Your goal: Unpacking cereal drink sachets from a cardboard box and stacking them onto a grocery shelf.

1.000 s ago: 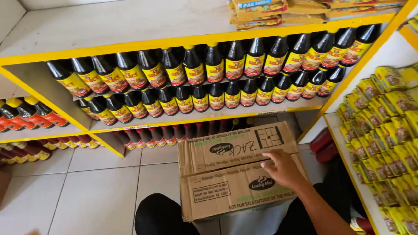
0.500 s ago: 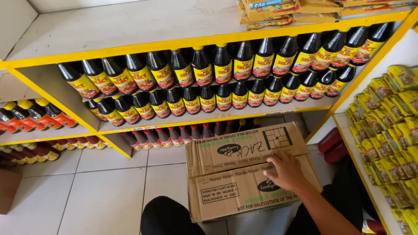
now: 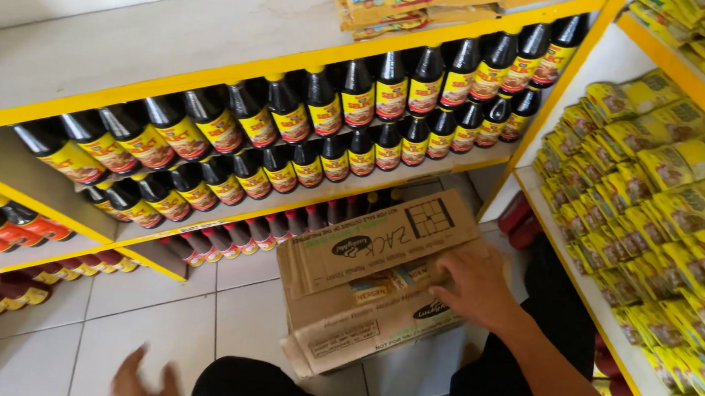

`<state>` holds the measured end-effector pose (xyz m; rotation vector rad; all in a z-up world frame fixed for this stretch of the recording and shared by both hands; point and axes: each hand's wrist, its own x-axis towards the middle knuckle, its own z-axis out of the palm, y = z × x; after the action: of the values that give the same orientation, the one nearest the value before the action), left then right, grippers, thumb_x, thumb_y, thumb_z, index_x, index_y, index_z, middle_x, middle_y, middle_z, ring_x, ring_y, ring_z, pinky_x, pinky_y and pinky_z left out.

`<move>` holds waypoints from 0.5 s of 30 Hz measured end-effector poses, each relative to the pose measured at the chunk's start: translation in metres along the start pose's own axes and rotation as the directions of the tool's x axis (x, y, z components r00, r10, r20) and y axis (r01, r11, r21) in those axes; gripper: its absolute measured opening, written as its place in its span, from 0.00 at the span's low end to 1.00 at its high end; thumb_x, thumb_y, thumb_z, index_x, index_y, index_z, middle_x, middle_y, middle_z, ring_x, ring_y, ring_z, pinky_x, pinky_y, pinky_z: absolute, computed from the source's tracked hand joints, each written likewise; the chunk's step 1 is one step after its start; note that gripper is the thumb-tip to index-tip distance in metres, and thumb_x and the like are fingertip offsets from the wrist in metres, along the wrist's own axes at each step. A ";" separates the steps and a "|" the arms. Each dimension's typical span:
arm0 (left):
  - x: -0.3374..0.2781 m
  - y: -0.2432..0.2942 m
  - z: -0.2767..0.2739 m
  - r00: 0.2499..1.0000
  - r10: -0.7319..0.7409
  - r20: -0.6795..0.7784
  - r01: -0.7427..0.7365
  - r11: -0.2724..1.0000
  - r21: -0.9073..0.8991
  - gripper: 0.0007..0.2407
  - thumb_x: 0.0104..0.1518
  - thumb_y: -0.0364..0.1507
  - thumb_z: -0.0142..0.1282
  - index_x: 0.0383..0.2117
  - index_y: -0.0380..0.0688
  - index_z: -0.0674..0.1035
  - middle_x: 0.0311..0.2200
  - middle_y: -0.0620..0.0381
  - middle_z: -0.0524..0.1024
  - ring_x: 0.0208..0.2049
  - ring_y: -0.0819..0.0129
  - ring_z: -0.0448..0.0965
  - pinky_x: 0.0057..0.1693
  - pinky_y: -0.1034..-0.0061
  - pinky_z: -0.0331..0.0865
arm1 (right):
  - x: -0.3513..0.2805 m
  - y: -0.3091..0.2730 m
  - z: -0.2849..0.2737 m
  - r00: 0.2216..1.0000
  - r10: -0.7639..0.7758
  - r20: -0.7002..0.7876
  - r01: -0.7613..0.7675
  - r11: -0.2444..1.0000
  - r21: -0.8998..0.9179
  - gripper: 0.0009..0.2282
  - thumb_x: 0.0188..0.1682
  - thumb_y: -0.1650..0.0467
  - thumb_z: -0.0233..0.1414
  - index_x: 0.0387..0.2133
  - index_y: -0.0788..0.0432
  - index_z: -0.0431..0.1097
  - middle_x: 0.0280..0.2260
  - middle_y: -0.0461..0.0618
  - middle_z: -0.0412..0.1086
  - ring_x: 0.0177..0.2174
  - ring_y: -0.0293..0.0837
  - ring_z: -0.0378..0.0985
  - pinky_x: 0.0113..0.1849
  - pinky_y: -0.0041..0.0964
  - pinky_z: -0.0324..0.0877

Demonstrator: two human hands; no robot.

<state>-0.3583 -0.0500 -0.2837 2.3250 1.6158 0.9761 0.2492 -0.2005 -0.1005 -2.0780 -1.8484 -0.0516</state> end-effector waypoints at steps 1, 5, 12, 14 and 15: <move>0.042 0.038 0.008 1.000 0.010 -0.003 -0.010 1.000 -0.002 0.28 0.49 0.31 0.66 0.60 0.45 0.71 0.58 0.47 0.72 0.63 0.51 0.68 0.68 0.56 0.61 | -0.011 0.002 -0.007 1.000 0.010 0.003 -0.010 1.000 -0.004 0.18 0.39 0.59 0.62 0.37 0.54 0.69 0.37 0.50 0.71 0.44 0.54 0.71 0.50 0.70 0.52; 0.106 0.193 0.035 0.989 0.085 0.122 -0.078 0.995 -0.054 0.31 0.46 0.32 0.68 0.60 0.45 0.69 0.61 0.43 0.67 0.63 0.47 0.65 0.67 0.56 0.60 | -0.051 0.000 -0.037 0.964 0.041 0.261 -0.088 0.981 0.172 0.17 0.38 0.59 0.62 0.36 0.53 0.70 0.34 0.47 0.72 0.41 0.52 0.75 0.50 0.57 0.59; 0.136 0.275 0.073 0.871 0.031 0.489 -0.111 0.985 0.134 0.40 0.42 0.33 0.71 0.66 0.54 0.63 0.65 0.43 0.57 0.65 0.45 0.58 0.66 0.52 0.56 | -0.103 -0.009 -0.029 0.747 -0.025 0.664 -0.270 0.902 0.338 0.18 0.40 0.58 0.66 0.38 0.51 0.73 0.43 0.47 0.69 0.49 0.51 0.68 0.50 0.46 0.65; 0.140 0.272 0.084 0.880 0.052 0.472 -0.123 0.985 0.120 0.38 0.43 0.33 0.70 0.65 0.53 0.63 0.65 0.43 0.58 0.65 0.45 0.58 0.65 0.51 0.56 | -0.106 -0.006 -0.008 0.750 0.051 0.659 -0.257 0.941 0.220 0.18 0.38 0.60 0.67 0.41 0.48 0.73 0.45 0.45 0.67 0.51 0.49 0.66 0.51 0.48 0.62; 0.141 0.269 0.089 0.889 0.064 0.453 -0.129 0.985 0.114 0.36 0.45 0.33 0.69 0.64 0.52 0.63 0.64 0.43 0.59 0.65 0.45 0.59 0.65 0.50 0.57 | -0.108 -0.006 0.003 0.752 0.118 0.648 -0.240 0.965 0.103 0.20 0.37 0.62 0.67 0.44 0.45 0.72 0.48 0.42 0.66 0.54 0.48 0.64 0.53 0.50 0.60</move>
<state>-0.0661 -0.0147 -0.1681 2.4999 1.4262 0.2998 0.2275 -0.3024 -0.1297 -2.2979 -1.8719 0.9594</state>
